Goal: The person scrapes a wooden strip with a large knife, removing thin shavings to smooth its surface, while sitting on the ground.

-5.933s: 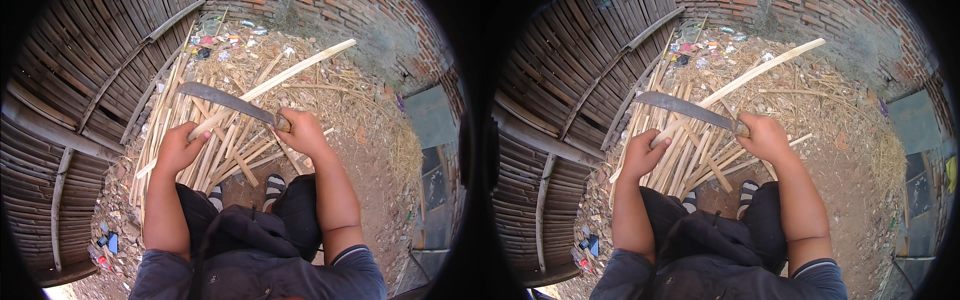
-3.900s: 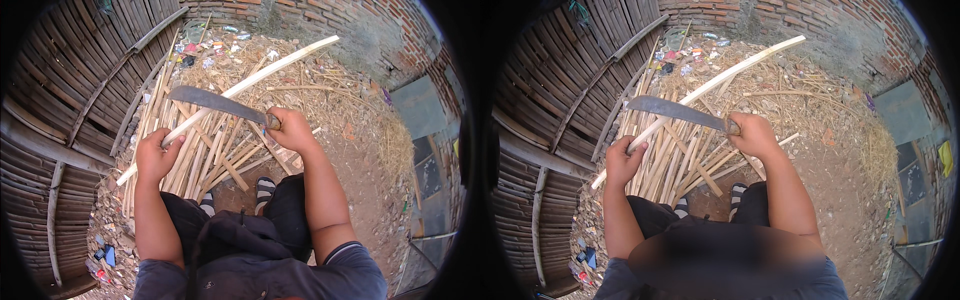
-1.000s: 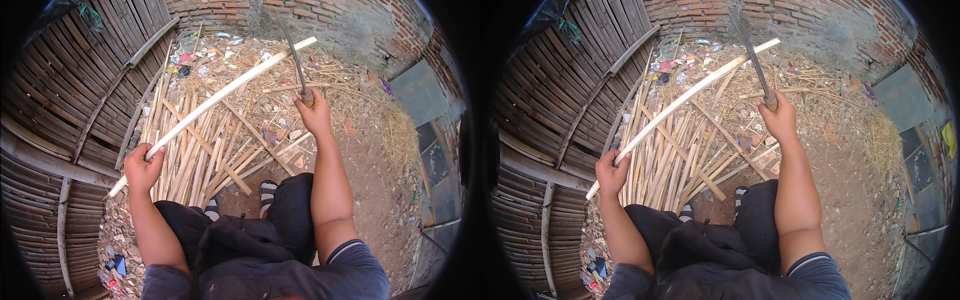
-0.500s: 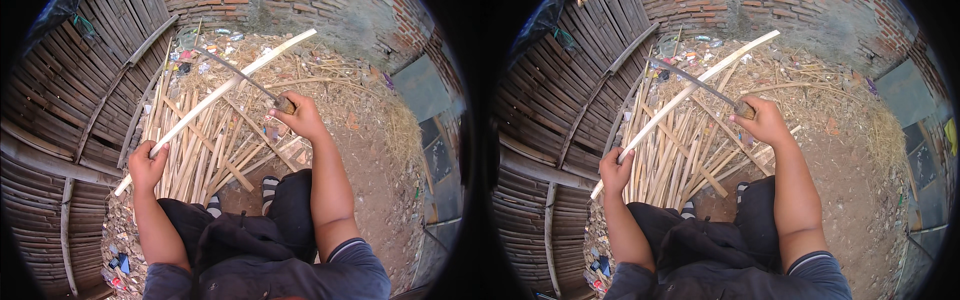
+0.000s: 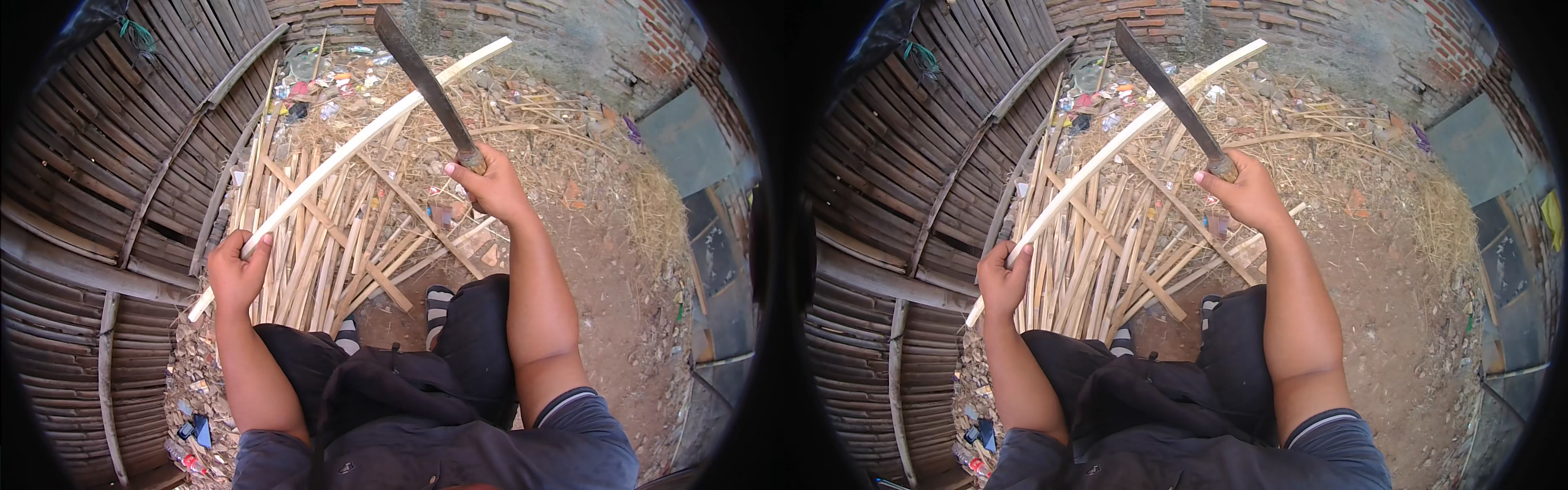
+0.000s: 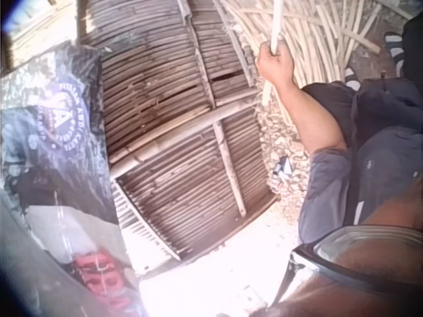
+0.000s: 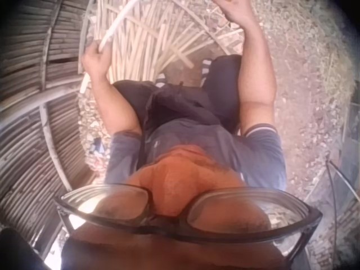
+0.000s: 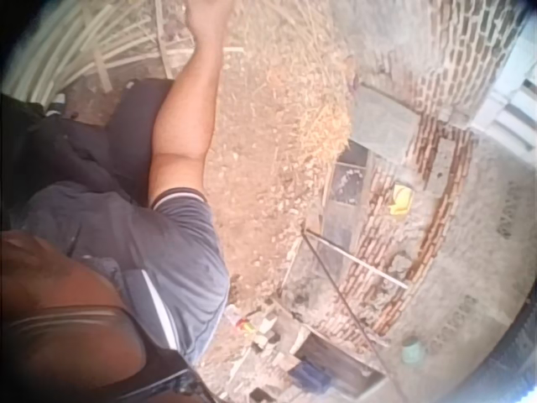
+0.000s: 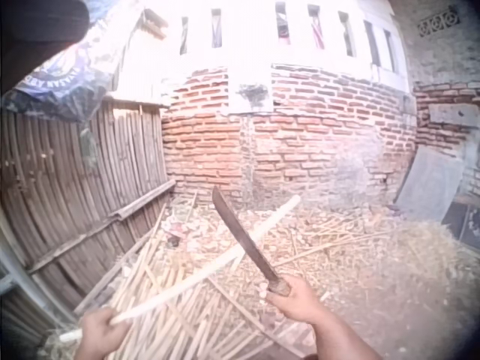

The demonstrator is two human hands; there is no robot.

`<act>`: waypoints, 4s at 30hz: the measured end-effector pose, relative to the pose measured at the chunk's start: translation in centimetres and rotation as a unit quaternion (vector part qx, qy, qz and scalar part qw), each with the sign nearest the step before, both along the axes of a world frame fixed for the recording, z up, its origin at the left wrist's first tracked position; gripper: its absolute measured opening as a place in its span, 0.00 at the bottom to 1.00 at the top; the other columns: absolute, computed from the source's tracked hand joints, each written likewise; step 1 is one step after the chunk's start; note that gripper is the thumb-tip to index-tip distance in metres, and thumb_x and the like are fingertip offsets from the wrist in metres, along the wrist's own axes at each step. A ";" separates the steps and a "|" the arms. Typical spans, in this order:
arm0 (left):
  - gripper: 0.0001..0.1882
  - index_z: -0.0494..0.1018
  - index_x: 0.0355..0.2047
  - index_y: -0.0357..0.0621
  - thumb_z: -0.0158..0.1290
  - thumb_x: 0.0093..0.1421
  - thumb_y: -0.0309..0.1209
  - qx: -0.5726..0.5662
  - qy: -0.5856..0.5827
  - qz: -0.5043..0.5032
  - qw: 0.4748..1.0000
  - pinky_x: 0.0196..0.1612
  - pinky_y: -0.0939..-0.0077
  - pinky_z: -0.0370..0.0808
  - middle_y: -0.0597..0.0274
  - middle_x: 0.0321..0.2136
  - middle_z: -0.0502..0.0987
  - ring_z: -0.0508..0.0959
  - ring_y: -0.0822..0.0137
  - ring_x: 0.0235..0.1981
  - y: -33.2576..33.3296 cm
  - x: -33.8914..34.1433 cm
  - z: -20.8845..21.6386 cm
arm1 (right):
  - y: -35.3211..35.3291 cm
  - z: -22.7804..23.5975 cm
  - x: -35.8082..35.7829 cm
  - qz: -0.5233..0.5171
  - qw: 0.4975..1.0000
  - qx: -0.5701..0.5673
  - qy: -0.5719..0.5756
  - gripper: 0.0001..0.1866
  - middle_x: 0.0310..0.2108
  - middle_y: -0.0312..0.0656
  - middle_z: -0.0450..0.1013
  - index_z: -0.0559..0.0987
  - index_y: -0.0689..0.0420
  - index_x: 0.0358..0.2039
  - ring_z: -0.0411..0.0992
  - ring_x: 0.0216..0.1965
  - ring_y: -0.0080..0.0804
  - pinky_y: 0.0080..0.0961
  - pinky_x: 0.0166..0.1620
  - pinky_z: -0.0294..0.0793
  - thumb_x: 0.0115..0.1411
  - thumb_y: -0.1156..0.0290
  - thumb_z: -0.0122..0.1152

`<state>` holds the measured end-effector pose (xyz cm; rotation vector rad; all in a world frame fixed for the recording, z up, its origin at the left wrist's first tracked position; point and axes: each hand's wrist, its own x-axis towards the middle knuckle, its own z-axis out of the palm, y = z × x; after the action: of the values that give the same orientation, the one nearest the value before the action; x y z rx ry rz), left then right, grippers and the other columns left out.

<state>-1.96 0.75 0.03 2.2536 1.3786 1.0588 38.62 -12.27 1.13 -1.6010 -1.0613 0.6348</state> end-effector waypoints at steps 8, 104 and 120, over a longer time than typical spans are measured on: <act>0.18 0.78 0.27 0.36 0.69 0.62 0.38 0.019 -0.003 -0.015 1.000 0.25 0.65 0.68 0.55 0.16 0.74 0.72 0.63 0.17 0.0 0.6 -0.2 | 0.0 -0.9 1.4 0.012 0.980 0.077 0.183 0.13 0.18 0.29 0.69 0.76 0.54 0.37 0.65 0.18 0.17 0.20 0.23 0.64 0.66 0.64 0.74; 0.21 0.82 0.32 0.37 0.65 0.67 0.47 -0.120 -0.008 -0.047 0.992 0.26 0.64 0.71 0.53 0.18 0.77 0.75 0.63 0.19 0.0 0.7 -0.4 | 0.5 -0.3 -0.9 -0.028 0.946 0.028 -0.321 0.16 0.33 0.54 0.79 0.78 0.58 0.43 0.79 0.37 0.57 0.45 0.41 0.77 0.57 0.68 0.75; 0.23 0.82 0.31 0.38 0.66 0.64 0.49 -0.105 0.019 -0.023 0.994 0.28 0.61 0.74 0.51 0.19 0.78 0.79 0.53 0.21 -0.5 1.0 0.1 | 0.3 0.3 -1.5 -0.022 0.959 -0.012 -0.282 0.19 0.26 0.53 0.79 0.81 0.58 0.47 0.81 0.30 0.54 0.43 0.36 0.77 0.61 0.62 0.74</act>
<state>-0.94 0.22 0.11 2.1527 1.3755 0.8184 37.12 -12.00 1.40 -1.8737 -1.4258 0.1513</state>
